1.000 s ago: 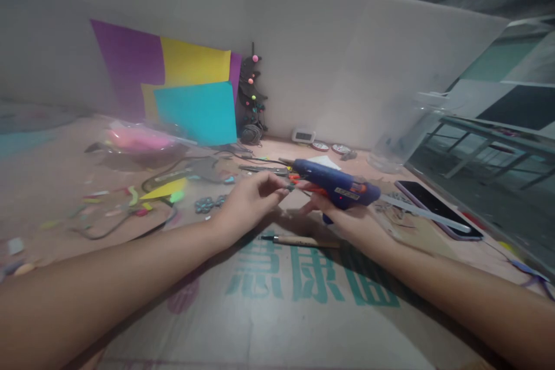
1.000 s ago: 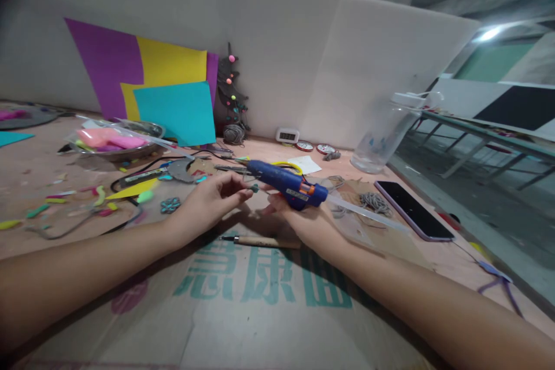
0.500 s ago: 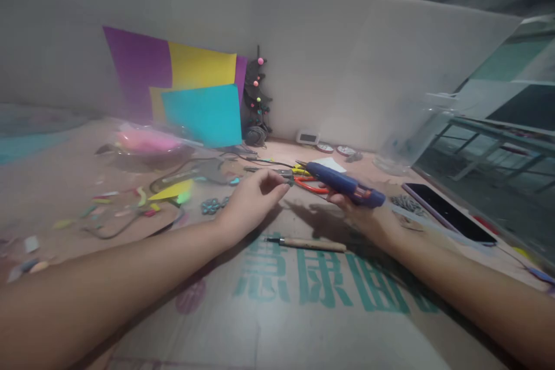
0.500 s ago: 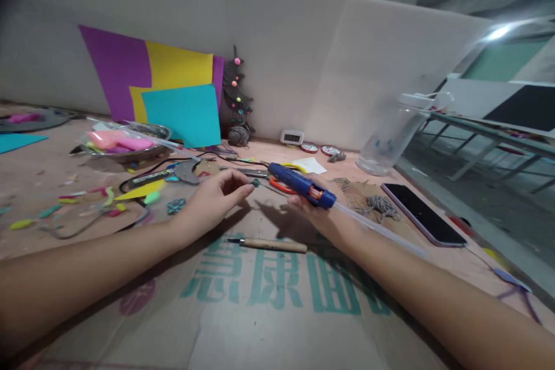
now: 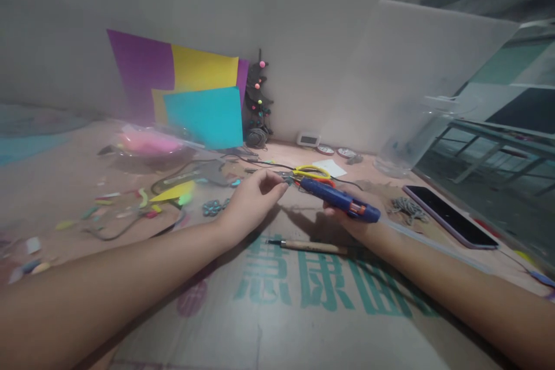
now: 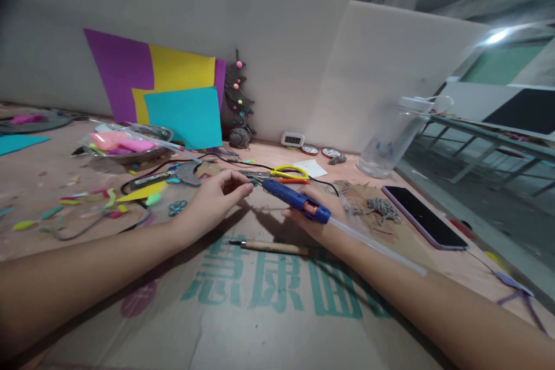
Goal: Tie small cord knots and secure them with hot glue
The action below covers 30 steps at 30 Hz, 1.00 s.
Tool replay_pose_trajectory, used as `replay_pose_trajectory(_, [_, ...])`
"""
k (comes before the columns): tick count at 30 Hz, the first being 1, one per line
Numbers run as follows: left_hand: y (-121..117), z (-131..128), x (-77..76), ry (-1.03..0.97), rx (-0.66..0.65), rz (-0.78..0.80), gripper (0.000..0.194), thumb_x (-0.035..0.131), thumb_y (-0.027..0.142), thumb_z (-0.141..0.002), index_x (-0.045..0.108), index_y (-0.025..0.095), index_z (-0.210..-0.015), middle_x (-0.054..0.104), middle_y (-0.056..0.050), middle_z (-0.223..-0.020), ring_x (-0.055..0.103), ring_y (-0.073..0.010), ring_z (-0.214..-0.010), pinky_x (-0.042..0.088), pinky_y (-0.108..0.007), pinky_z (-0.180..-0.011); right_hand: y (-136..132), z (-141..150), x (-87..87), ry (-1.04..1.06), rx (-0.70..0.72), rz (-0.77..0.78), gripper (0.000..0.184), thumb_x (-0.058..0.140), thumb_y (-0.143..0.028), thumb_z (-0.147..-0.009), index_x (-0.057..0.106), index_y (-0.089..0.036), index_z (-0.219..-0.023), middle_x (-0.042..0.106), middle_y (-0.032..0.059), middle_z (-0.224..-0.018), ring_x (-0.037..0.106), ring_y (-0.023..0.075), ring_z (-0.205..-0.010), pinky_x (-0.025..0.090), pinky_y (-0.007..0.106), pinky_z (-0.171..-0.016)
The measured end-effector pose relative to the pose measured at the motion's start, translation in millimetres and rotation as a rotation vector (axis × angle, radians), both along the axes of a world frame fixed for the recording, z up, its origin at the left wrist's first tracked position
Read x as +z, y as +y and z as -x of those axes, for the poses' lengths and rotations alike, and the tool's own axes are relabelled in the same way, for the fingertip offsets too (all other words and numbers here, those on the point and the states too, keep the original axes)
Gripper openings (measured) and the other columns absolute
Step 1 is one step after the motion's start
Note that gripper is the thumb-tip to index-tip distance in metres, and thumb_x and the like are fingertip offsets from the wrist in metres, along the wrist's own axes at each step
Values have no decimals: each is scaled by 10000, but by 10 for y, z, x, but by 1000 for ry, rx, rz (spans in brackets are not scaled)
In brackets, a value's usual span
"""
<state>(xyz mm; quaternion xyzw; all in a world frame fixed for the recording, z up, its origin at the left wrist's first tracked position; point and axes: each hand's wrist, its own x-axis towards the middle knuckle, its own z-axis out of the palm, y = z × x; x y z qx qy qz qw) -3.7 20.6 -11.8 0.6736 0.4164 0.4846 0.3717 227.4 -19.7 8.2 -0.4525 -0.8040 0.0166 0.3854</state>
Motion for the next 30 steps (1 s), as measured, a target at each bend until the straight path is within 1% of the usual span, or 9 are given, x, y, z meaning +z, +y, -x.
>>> replay_pose_trajectory(3, [-7,0,11,-3,-5,1,184,621,353,-818,607,174,-859,666,-26,-865,602,-172,-818,451,-287,-738,3,7,-3,-17,-21,8,208,672,-390,-779,600,-202,-723,627,13,-645,575,159,-583,448,274,-549])
replay_pose_trajectory(8, [-13,-2,14,-8,-11,10,187,628,354,-812,608,172,-850,669,-26,-856,604,-169,-800,455,-280,-714,17,32,21,-24,-18,-1,224,659,-410,-769,593,-214,-682,629,20,-636,576,170,-577,458,294,-547])
replay_pose_trajectory(13, [-18,-5,12,9,-5,11,184,622,355,-816,606,175,-851,665,-21,-846,602,-170,-793,451,-284,-714,38,27,-20,-30,-32,14,217,662,-415,-766,624,-205,-723,661,21,-664,609,181,-609,474,300,-576])
replay_pose_trajectory(17, [-23,-2,10,30,5,3,183,616,357,-820,609,178,-854,662,-18,-843,601,-174,-795,448,-291,-720,40,15,-54,-32,-51,62,212,656,-407,-776,655,-196,-761,677,21,-699,625,177,-641,479,284,-585])
replay_pose_trajectory(21, [-31,1,22,41,14,-3,182,616,361,-819,614,181,-848,666,-18,-834,603,-176,-783,448,-290,-712,28,27,-20,-59,-70,43,217,663,-407,-755,640,-193,-726,648,11,-641,601,167,-585,464,273,-537])
replay_pose_trajectory(25, [-46,-4,46,52,23,-17,178,616,358,-817,618,181,-843,668,-21,-836,599,-176,-778,450,-291,-719,14,56,31,-51,-54,53,200,653,-381,-759,604,-201,-686,638,21,-620,599,179,-571,477,300,-536])
replay_pose_trajectory(30, [-57,-10,55,71,35,-26,163,613,346,-824,624,184,-841,668,-18,-829,599,-172,-771,456,-290,-722,26,52,21,-65,-54,58,188,656,-395,-769,599,-228,-705,650,18,-639,614,191,-592,485,311,-546])
